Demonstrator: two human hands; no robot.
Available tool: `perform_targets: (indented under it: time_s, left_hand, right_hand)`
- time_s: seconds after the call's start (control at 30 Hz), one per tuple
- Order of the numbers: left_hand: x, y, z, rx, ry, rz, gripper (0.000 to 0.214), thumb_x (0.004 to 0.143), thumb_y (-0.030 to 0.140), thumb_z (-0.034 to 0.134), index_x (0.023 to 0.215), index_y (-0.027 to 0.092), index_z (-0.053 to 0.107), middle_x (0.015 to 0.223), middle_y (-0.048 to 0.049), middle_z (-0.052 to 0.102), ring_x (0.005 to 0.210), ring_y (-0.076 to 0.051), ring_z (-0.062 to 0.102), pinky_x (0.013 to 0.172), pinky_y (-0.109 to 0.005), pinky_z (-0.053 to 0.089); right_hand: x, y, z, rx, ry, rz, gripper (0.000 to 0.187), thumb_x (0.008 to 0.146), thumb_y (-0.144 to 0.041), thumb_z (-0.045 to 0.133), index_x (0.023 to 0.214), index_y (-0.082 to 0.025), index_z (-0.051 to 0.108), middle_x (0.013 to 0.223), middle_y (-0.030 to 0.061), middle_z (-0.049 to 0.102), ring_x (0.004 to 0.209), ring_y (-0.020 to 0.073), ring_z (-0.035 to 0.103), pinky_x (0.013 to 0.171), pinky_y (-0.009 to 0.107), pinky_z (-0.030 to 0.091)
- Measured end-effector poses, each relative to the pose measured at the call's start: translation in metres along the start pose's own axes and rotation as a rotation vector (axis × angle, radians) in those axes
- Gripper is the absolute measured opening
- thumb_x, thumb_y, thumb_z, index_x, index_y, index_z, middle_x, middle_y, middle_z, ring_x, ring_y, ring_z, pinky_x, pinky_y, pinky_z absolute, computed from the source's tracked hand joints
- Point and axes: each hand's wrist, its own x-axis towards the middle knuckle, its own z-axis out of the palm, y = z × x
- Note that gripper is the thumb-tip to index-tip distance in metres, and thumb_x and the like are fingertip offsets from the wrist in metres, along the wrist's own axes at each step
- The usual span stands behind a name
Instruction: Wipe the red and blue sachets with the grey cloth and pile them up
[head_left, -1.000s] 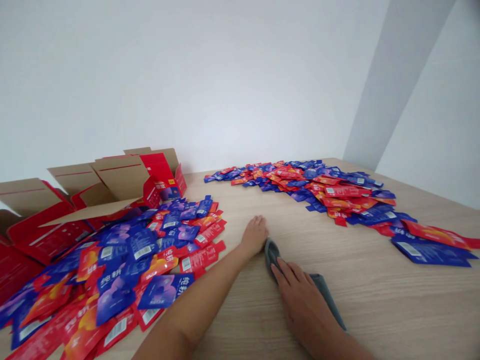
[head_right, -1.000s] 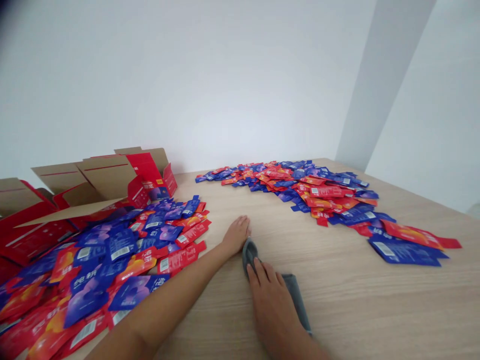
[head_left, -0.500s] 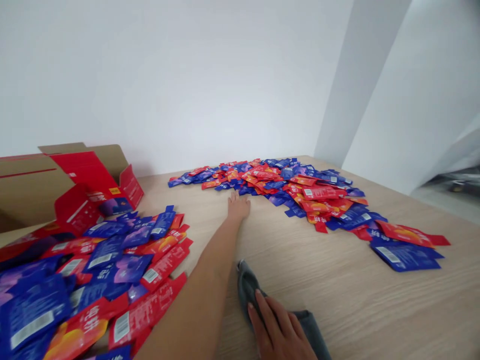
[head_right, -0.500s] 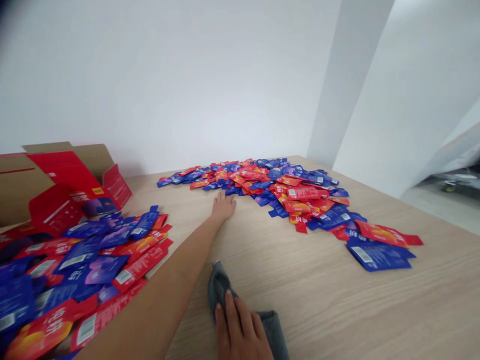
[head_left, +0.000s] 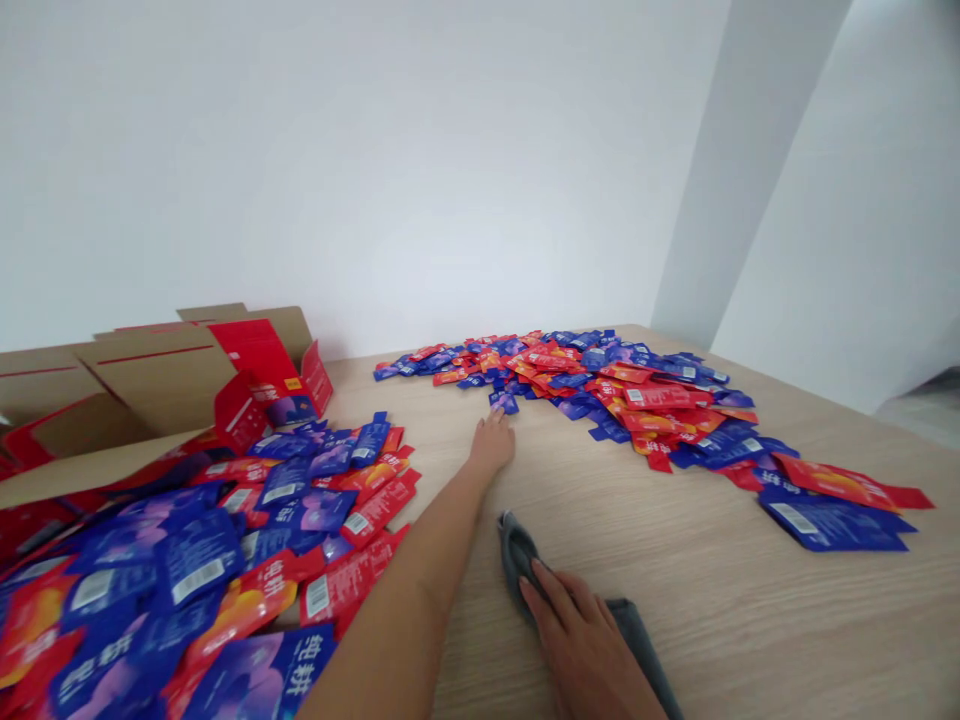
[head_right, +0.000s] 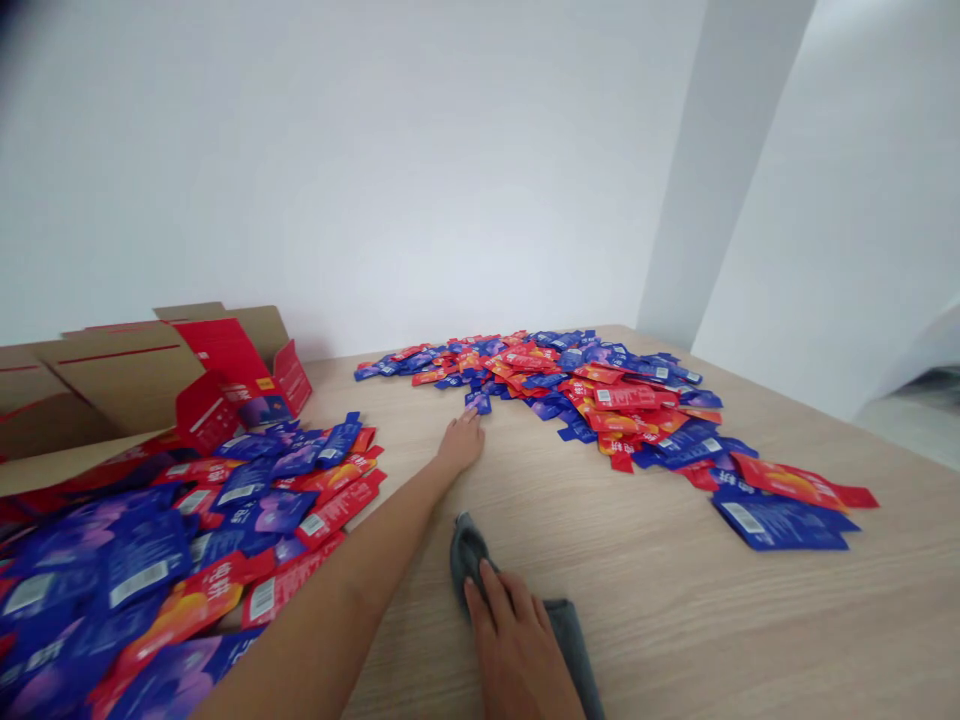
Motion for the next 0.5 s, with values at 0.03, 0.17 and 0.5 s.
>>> perform_targets:
  time_s: [0.03, 0.17, 0.5]
  left_hand:
    - [-0.012, 0.001, -0.004, 0.001, -0.001, 0.022, 0.041, 0.09, 0.021, 0.03, 0.124, 0.007, 0.047, 0.138, -0.015, 0.04, 0.128, -0.022, 0.035, 0.105, -0.042, 0.03]
    - [-0.07, 0.008, -0.022, 0.004, -0.029, 0.106, 0.037, 0.089, 0.018, 0.034, 0.12, 0.006, 0.051, 0.134, -0.0157, 0.045, 0.126, -0.02, 0.04, 0.105, -0.035, 0.032]
    - [-0.274, 0.039, -0.102, -0.269, -0.164, 0.314, 0.043, 0.086, 0.019, 0.041, 0.129, 0.014, 0.043, 0.14, -0.0098, 0.039, 0.13, -0.019, 0.033, 0.108, -0.036, 0.031]
  right_hand:
    - [0.002, -0.002, -0.006, 0.078, -0.016, 0.021, 0.058, 0.065, -0.003, 0.045, 0.121, -0.016, 0.054, 0.122, 0.0095, 0.058, 0.101, 0.0243, 0.056, 0.082, 0.037, 0.049]
    - [0.009, -0.002, -0.026, 0.405, 0.082, 0.139, 0.054, 0.07, 0.001, 0.034, 0.113, -0.021, 0.06, 0.11, 0.0055, 0.064, 0.1, 0.0179, 0.056, 0.088, 0.035, 0.047]
    - [0.011, -0.014, -0.051, 0.456, 0.28, 0.023, 0.046, 0.081, -0.007, 0.036, 0.121, -0.022, 0.054, 0.121, 0.0075, 0.057, 0.113, 0.0196, 0.047, 0.096, 0.042, 0.04]
